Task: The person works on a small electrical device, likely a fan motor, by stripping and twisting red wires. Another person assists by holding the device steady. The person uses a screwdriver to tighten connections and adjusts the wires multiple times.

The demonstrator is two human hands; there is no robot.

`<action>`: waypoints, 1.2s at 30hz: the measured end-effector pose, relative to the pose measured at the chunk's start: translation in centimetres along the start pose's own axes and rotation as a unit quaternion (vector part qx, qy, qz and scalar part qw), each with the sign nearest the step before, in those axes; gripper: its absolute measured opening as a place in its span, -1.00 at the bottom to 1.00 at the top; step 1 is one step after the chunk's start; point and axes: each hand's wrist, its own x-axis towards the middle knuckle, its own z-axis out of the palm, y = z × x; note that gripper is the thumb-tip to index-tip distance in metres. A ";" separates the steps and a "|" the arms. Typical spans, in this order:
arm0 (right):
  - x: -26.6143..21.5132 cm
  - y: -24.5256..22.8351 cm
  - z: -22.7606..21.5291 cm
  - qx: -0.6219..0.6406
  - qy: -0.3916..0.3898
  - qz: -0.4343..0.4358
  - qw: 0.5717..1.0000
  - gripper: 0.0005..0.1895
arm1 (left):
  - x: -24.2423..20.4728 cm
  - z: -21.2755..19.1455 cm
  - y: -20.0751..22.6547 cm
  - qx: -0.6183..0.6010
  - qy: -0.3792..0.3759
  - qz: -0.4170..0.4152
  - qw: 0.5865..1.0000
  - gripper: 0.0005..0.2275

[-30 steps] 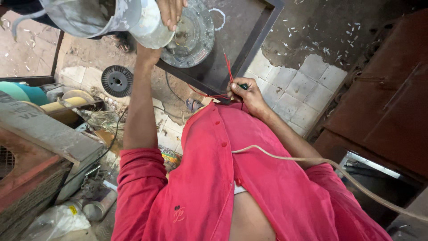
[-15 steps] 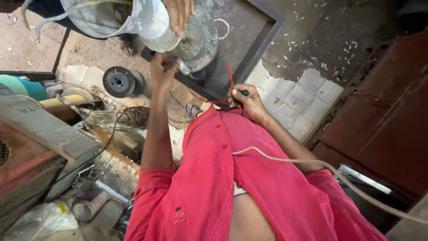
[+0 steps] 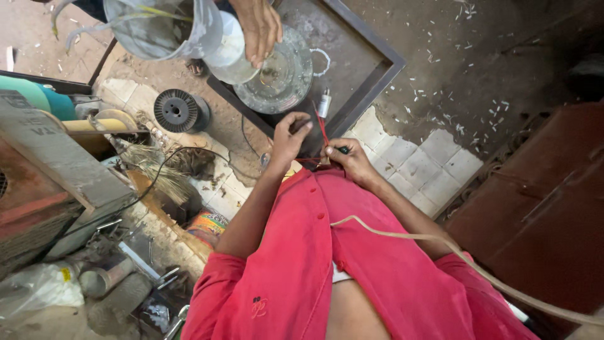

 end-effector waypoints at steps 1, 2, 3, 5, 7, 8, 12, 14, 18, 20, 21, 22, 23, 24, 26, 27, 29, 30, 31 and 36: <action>0.4 0.0 -0.4 0.010 -0.003 0.014 1.000 -0.86 | 0.2 -0.2 0.5 0.027 0.011 0.020 0.999 -0.81; 0.6 0.2 -0.7 -0.002 -0.011 0.022 1.000 -0.85 | -0.2 -0.4 0.8 0.053 0.021 0.040 0.998 -0.79; 0.3 0.7 -1.0 -0.015 -0.020 0.030 0.999 -0.84 | -1.0 -0.8 1.1 0.026 0.015 0.036 0.999 -0.79; 0.5 1.4 -1.9 -0.039 -0.028 0.050 0.998 -0.84 | -2.5 -1.2 1.6 -0.030 -0.007 0.044 0.999 -0.77; 2.2 1.8 -2.3 -0.025 -0.008 0.077 0.997 -0.85 | -3.4 -1.1 2.4 -0.007 -0.012 0.036 0.999 -0.72; 3.2 2.3 -1.8 0.005 0.015 0.091 0.996 -0.84 | -3.6 -1.2 2.8 -0.056 -0.052 -0.001 0.997 -0.70; 6.5 4.0 0.2 -0.248 -0.003 -0.157 0.956 -0.74 | -5.2 0.2 3.3 -0.056 -0.010 -0.010 0.998 -0.67; 6.2 5.0 0.9 -0.232 -0.050 -0.215 0.947 -0.72 | -5.9 0.2 3.0 -0.061 0.001 0.002 0.998 -0.66; 5.8 4.6 2.6 -0.123 -0.067 -0.180 0.974 -0.76 | -5.0 -1.0 2.9 -0.040 0.005 -0.014 0.999 -0.70; 4.5 4.4 3.5 -0.145 -0.023 -0.207 0.967 -0.78 | -4.8 -1.7 2.6 0.041 -0.039 0.056 0.997 -0.72; 3.9 4.2 3.7 -0.159 -0.006 -0.216 0.963 -0.78 | -4.5 -1.9 2.4 0.066 -0.053 0.101 0.991 -0.74; 2.8 4.3 3.9 -0.158 0.003 -0.202 0.967 -0.78 | -4.7 -1.9 2.0 0.087 -0.061 0.142 0.984 -0.76; 2.0 4.4 4.0 -0.156 0.011 -0.188 0.970 -0.78 | -4.9 -1.8 1.7 0.108 -0.069 0.182 0.975 -0.77; 0.7 5.0 4.4 -0.149 0.023 -0.170 0.974 -0.78 | -5.7 -1.8 1.3 0.130 -0.076 0.187 0.971 -0.77; -1.1 6.0 4.8 -0.183 0.090 -0.136 0.970 -0.80 | -6.9 -1.6 1.5 0.178 -0.092 0.201 0.959 -0.78; -1.8 6.3 5.0 -0.197 0.125 -0.121 0.965 -0.80 | -7.6 -1.4 1.8 0.176 -0.105 0.204 0.957 -0.78; -3.4 6.9 4.7 -0.249 0.124 -0.238 0.931 -0.81 | -9.3 -0.3 2.8 0.174 -0.131 0.213 0.952 -0.79; -4.6 7.5 4.5 -0.273 0.123 -0.292 0.908 -0.81 | -10.2 0.1 3.3 0.192 -0.156 0.245 0.938 -0.81; -5.8 8.1 4.3 -0.236 0.126 -0.271 0.925 -0.82 | -11.1 0.6 4.0 0.209 -0.179 0.276 0.921 -0.83; -8.3 8.9 3.6 -0.116 0.122 -0.228 0.959 -0.87 | -13.3 2.5 7.4 0.247 -0.232 0.354 0.872 -0.85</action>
